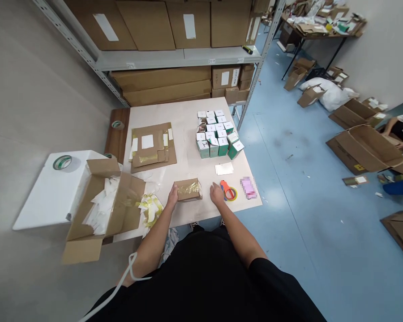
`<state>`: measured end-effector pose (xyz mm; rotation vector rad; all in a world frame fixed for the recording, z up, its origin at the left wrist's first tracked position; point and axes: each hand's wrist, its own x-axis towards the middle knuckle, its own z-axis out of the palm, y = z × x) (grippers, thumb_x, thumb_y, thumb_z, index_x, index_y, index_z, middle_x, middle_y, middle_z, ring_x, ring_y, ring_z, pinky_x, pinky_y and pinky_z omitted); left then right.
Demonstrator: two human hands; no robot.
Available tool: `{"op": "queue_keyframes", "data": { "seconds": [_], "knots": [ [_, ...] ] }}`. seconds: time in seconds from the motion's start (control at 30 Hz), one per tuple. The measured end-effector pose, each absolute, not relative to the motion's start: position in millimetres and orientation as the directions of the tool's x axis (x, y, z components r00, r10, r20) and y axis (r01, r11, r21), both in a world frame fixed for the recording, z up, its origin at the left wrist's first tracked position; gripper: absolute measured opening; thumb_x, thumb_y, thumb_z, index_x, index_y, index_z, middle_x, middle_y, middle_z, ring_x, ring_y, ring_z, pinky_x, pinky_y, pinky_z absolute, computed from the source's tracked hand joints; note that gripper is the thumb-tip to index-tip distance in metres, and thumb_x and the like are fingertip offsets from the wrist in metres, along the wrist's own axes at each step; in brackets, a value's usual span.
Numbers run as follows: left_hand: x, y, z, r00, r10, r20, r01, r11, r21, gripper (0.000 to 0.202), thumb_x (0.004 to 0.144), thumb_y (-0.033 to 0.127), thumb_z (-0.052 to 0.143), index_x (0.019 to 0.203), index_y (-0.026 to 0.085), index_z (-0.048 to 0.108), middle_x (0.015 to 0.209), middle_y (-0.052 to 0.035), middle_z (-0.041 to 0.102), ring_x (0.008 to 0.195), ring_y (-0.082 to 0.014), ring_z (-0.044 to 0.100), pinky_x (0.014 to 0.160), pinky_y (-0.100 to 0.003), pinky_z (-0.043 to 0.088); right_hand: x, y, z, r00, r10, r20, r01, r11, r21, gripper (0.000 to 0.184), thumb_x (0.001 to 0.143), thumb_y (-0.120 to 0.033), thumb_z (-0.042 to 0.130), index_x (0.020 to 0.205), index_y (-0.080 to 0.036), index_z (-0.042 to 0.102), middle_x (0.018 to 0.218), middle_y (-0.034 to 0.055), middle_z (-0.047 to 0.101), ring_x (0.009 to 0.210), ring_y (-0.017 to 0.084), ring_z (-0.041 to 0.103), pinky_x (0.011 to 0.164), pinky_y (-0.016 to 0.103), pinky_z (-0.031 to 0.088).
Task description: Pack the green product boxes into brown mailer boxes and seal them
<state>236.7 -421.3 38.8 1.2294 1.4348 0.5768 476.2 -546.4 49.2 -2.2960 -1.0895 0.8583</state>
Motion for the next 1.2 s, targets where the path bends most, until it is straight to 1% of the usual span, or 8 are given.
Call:
{"op": "queue_keyframes", "data": {
  "seconds": [0.1, 0.23, 0.3, 0.47, 0.6, 0.67, 0.93, 1.2],
  "knots": [
    [238, -419, 38, 0.117, 0.901, -0.418, 0.361, 0.353, 0.863, 0.068, 0.106, 0.061, 0.038, 0.156, 0.016, 0.051, 0.161, -0.0099, 0.052, 0.153, -0.0256, 0.043, 0.125, -0.036, 0.035, 428, -523, 59, 0.39, 0.848, -0.36, 0.426, -0.513, -0.745, 0.057, 0.108, -0.047, 0.039, 0.155, -0.019, 0.053, 0.148, 0.0124, 0.065, 0.135, 0.029, 0.062, 0.114, 0.037, 0.046],
    [241, -413, 35, 0.149, 0.914, -0.378, 0.344, 0.311, 0.886, 0.068, 0.106, 0.06, 0.035, 0.156, 0.017, 0.049, 0.162, -0.0104, 0.052, 0.153, -0.025, 0.044, 0.125, -0.037, 0.036, 388, -507, 60, 0.399, 0.843, -0.361, 0.372, -0.508, -0.776, 0.085, 0.099, -0.051, 0.054, 0.169, -0.015, 0.022, 0.168, 0.0147, 0.041, 0.152, 0.031, 0.044, 0.119, 0.042, 0.043],
    [243, -411, 33, 0.151, 0.916, -0.373, 0.334, 0.308, 0.891, 0.067, 0.106, 0.06, 0.036, 0.158, 0.018, 0.046, 0.163, -0.0103, 0.05, 0.154, -0.0245, 0.042, 0.125, -0.037, 0.036, 388, -502, 62, 0.42, 0.826, -0.377, 0.334, -0.526, -0.782, 0.09, 0.098, -0.052, 0.055, 0.17, -0.015, 0.017, 0.166, 0.0156, 0.043, 0.15, 0.031, 0.047, 0.118, 0.043, 0.043],
    [250, -406, 41, 0.189, 0.883, -0.43, 0.275, 0.373, 0.886, 0.058, 0.102, 0.056, 0.049, 0.147, 0.02, 0.054, 0.149, -0.0114, 0.063, 0.14, -0.0272, 0.057, 0.115, -0.039, 0.046, 408, -487, 81, 0.508, 0.752, -0.421, 0.336, -0.623, -0.707, 0.079, 0.099, -0.052, 0.054, 0.167, -0.019, 0.031, 0.14, 0.0156, 0.066, 0.129, 0.031, 0.064, 0.108, 0.04, 0.047],
    [255, -402, 59, 0.224, 0.929, -0.294, 0.121, 0.272, 0.955, 0.04, 0.099, 0.051, 0.053, 0.122, 0.021, 0.066, 0.141, -0.0108, 0.066, 0.133, -0.0264, 0.061, 0.112, -0.038, 0.047, 401, -489, 95, 0.641, 0.726, -0.25, 0.333, -0.556, -0.761, 0.053, 0.097, -0.045, 0.051, 0.144, -0.022, 0.06, 0.127, 0.012, 0.069, 0.116, 0.027, 0.067, 0.101, 0.036, 0.05],
    [253, -400, 66, 0.254, 0.944, -0.211, 0.05, 0.205, 0.978, 0.037, 0.1, 0.05, 0.05, 0.111, 0.02, 0.068, 0.143, -0.0114, 0.065, 0.136, -0.0257, 0.058, 0.113, -0.036, 0.046, 394, -496, 96, 0.701, 0.696, -0.158, 0.304, -0.491, -0.816, 0.045, 0.094, -0.041, 0.052, 0.132, -0.021, 0.065, 0.124, 0.0109, 0.07, 0.113, 0.026, 0.066, 0.097, 0.034, 0.052],
    [245, -395, 49, 0.272, 0.922, -0.276, 0.252, 0.208, 0.945, 0.032, 0.095, 0.033, 0.058, 0.124, 0.022, 0.066, 0.139, -0.0116, 0.067, 0.135, -0.0285, 0.058, 0.113, -0.042, 0.046, 394, -504, 90, 0.723, 0.689, -0.047, 0.291, -0.366, -0.884, 0.061, 0.087, -0.029, 0.055, 0.147, -0.018, 0.054, 0.149, 0.0132, 0.06, 0.139, 0.027, 0.054, 0.113, 0.042, 0.046],
    [307, -357, 37, 0.534, 0.822, -0.196, 0.445, -0.076, 0.892, 0.046, 0.089, 0.026, 0.062, 0.134, 0.021, 0.067, 0.153, -0.0132, 0.057, 0.148, -0.0298, 0.047, 0.125, -0.045, 0.033, 444, -498, 94, 0.681, 0.727, -0.085, 0.325, -0.404, -0.855, 0.068, 0.09, -0.028, 0.055, 0.158, -0.023, 0.045, 0.16, 0.0118, 0.051, 0.142, 0.028, 0.053, 0.112, 0.043, 0.049]
  ]
}}
